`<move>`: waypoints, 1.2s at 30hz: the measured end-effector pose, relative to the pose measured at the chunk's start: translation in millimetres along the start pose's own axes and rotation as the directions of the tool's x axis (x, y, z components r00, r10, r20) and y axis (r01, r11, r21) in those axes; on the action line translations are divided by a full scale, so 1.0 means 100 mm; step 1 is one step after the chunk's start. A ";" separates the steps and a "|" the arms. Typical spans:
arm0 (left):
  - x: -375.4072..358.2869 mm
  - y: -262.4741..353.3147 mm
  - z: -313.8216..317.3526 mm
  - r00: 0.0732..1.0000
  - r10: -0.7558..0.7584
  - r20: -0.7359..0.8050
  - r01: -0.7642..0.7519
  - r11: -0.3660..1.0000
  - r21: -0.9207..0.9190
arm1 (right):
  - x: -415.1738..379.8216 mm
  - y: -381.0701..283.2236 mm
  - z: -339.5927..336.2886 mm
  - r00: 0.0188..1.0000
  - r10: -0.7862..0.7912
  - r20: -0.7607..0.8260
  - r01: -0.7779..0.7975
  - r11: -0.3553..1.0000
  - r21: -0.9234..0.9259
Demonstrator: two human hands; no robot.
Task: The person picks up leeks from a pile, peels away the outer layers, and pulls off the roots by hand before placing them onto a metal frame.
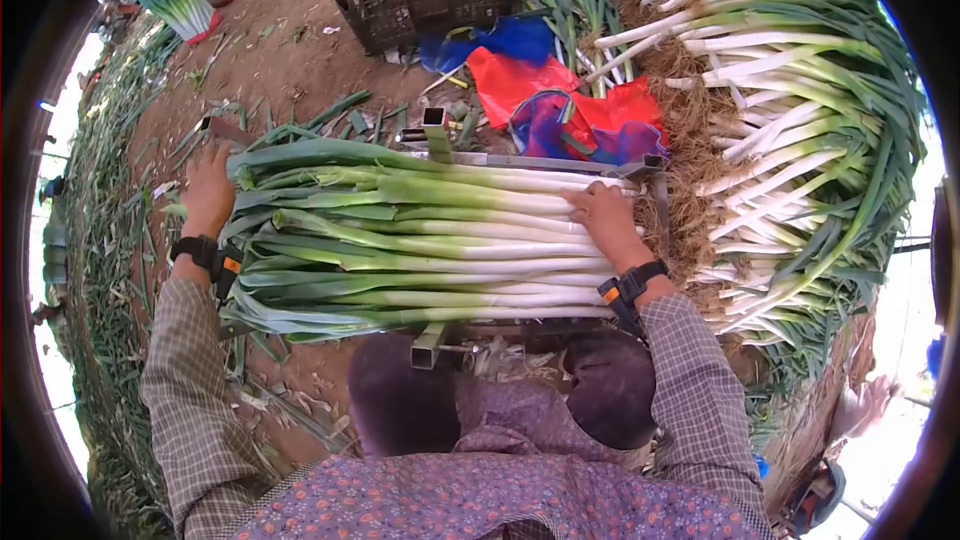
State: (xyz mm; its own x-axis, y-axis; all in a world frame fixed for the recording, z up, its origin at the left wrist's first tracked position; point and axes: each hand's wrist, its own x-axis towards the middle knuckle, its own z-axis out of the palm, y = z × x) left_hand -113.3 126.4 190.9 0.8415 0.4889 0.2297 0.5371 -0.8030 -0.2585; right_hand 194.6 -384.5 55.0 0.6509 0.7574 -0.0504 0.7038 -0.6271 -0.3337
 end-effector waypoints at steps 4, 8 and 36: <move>-0.02 1.30 -0.34 0.960 0.278 0.007 -0.234 0.822 -0.519 | 0.04 0.02 0.05 0.995 0.069 -0.073 -0.052 0.976 0.210; -0.13 2.30 0.04 0.898 0.440 0.021 -0.355 0.750 -0.558 | 0.05 0.04 -0.03 0.989 0.102 -0.110 -0.057 0.934 0.351; -0.24 2.58 0.18 0.929 0.363 0.071 -0.302 0.856 -0.420 | -0.75 1.93 -1.36 0.302 0.762 -0.573 -0.520 0.635 0.572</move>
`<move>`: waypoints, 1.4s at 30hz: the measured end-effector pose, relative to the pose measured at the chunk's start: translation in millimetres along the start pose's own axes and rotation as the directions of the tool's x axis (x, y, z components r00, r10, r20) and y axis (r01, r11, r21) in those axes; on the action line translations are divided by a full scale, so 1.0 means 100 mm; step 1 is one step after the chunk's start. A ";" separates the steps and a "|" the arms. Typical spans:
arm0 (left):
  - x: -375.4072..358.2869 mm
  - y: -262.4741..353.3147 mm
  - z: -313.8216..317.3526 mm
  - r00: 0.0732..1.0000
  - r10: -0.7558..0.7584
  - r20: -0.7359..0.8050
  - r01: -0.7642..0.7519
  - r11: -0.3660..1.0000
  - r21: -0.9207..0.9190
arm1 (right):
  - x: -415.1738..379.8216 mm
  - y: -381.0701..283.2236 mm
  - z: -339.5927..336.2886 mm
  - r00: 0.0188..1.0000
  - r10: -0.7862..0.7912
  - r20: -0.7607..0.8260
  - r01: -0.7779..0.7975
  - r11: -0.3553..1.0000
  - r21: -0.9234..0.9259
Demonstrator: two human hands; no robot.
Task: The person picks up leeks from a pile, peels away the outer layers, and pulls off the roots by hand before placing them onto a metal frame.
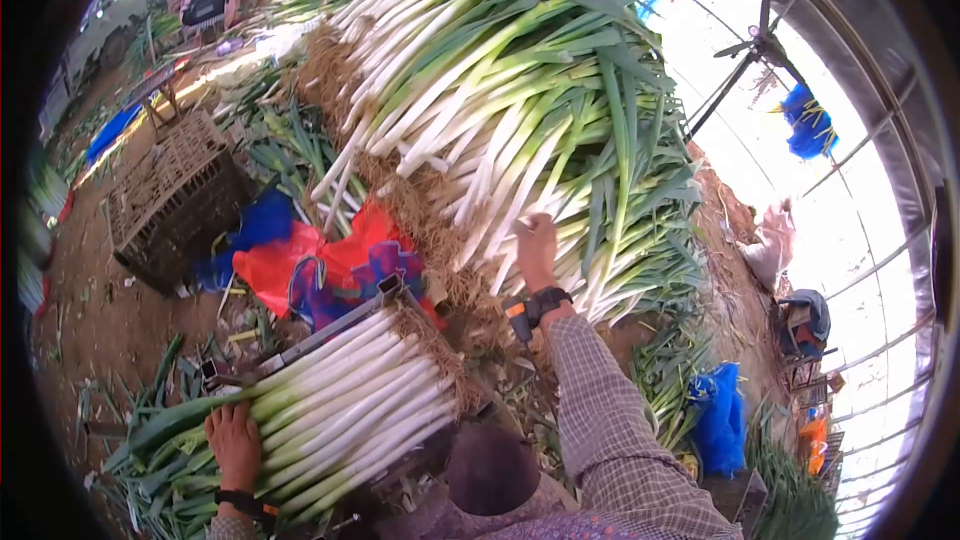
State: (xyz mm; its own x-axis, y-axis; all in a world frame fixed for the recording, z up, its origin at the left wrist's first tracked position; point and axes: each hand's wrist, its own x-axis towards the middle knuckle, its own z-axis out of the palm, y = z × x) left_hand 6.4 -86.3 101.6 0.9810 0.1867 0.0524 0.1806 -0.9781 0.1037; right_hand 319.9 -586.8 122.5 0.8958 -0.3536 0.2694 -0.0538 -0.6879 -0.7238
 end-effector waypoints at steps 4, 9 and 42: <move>0.02 0.02 -0.02 1.000 -0.016 0.008 0.016 1.000 -0.001 | 0.30 0.63 0.51 0.928 0.361 -0.093 -0.368 0.927 -0.070; -0.02 0.03 -0.03 0.999 0.020 -0.039 -0.020 1.000 -0.004 | -0.04 0.47 0.36 0.900 0.402 0.171 -0.425 0.717 0.552; -0.22 -0.02 0.03 0.990 -0.113 -0.088 0.096 0.979 -0.178 | -2.80 -5.14 -2.53 0.990 -0.003 -0.142 -0.094 0.735 -0.671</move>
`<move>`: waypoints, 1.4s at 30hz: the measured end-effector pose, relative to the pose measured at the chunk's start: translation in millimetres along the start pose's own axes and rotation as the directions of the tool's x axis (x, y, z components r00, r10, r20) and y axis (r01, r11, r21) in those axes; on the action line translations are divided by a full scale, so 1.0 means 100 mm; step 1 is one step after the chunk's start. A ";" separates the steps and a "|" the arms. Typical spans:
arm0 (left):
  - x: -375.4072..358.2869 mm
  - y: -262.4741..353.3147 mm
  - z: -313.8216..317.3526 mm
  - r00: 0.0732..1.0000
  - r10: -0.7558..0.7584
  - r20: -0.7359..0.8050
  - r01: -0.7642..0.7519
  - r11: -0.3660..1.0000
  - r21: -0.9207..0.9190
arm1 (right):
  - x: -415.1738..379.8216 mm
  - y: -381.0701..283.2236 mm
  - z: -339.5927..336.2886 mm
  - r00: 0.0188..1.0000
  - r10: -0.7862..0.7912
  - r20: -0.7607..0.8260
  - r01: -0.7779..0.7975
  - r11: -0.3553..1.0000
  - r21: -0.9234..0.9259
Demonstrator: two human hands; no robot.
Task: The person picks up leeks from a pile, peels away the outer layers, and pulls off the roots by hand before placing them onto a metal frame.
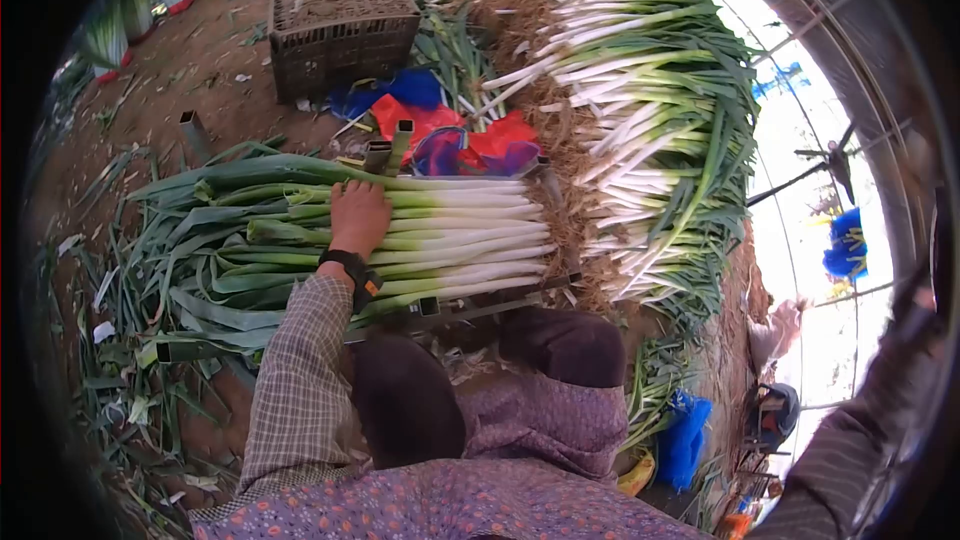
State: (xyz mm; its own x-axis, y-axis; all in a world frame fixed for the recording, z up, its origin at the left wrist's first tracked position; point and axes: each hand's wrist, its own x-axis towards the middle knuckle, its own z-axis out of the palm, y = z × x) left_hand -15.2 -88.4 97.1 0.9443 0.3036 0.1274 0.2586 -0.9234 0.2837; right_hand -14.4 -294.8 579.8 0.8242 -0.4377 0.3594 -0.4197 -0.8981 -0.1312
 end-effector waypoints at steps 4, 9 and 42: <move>-0.05 0.03 -0.03 1.000 -0.002 -0.024 0.002 1.000 -0.016 | 0.06 -0.38 1.32 0.147 -0.989 -0.019 0.571 0.069 0.818; -0.10 0.04 -0.04 0.991 0.036 -0.131 -0.045 0.997 -0.065 | -0.07 -0.50 4.36 0.037 -0.999 -0.019 0.498 0.002 0.867; 0.27 -0.19 0.09 0.995 0.067 -0.067 -0.061 0.994 0.094 | 0.04 0.26 6.04 0.178 -0.984 0.014 0.515 0.105 0.851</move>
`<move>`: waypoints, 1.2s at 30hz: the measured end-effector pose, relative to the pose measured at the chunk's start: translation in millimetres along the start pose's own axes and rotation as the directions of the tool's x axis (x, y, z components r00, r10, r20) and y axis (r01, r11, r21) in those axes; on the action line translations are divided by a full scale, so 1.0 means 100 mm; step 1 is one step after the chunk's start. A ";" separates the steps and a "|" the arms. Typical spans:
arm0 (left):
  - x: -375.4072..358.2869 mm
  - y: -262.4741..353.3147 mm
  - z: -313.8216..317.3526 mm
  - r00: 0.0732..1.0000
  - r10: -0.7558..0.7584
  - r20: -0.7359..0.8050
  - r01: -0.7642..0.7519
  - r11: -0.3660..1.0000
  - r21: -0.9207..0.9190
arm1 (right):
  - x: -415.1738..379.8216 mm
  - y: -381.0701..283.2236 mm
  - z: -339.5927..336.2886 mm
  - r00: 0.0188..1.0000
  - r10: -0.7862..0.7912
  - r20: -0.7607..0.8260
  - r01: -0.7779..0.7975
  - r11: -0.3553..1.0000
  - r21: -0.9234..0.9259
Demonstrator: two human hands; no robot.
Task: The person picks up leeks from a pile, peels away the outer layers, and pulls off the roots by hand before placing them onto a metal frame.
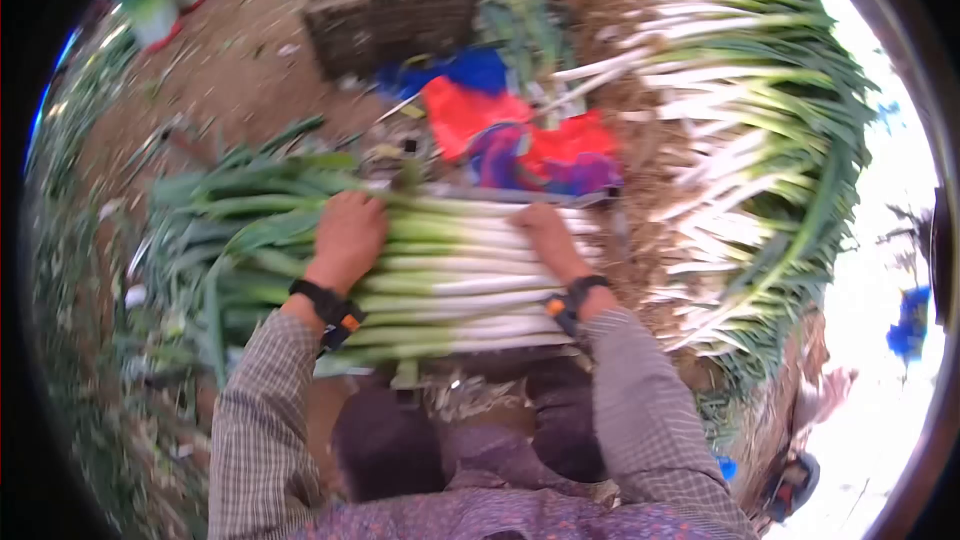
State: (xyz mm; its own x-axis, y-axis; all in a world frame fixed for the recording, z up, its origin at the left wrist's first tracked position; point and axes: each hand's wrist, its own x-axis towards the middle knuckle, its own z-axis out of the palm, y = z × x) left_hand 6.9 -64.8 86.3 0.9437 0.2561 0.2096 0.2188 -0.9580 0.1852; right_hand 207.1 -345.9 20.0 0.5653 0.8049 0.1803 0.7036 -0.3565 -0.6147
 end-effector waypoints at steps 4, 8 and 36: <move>0.01 0.02 0.07 0.998 -0.008 0.061 0.006 0.999 0.034 | 0.14 0.03 -0.11 0.987 0.156 0.042 -0.162 0.968 0.190; -0.03 0.10 -0.08 0.991 -0.067 0.116 0.066 0.998 0.017 | -0.19 -0.54 -1.00 0.967 0.173 -0.187 -0.126 0.962 0.241; -0.03 0.14 -0.10 0.993 -0.107 0.054 0.107 0.994 -0.015 | -3.12 -0.24 -2.10 0.198 0.822 -0.534 -0.846 0.418 0.331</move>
State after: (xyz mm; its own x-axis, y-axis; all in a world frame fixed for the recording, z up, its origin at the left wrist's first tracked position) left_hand 4.4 -77.7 97.8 0.9270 0.3493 0.1366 0.3153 -0.9230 0.2207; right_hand 104.6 -688.3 139.8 0.9201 -0.3871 -0.0597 -0.3262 -0.6729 -0.6639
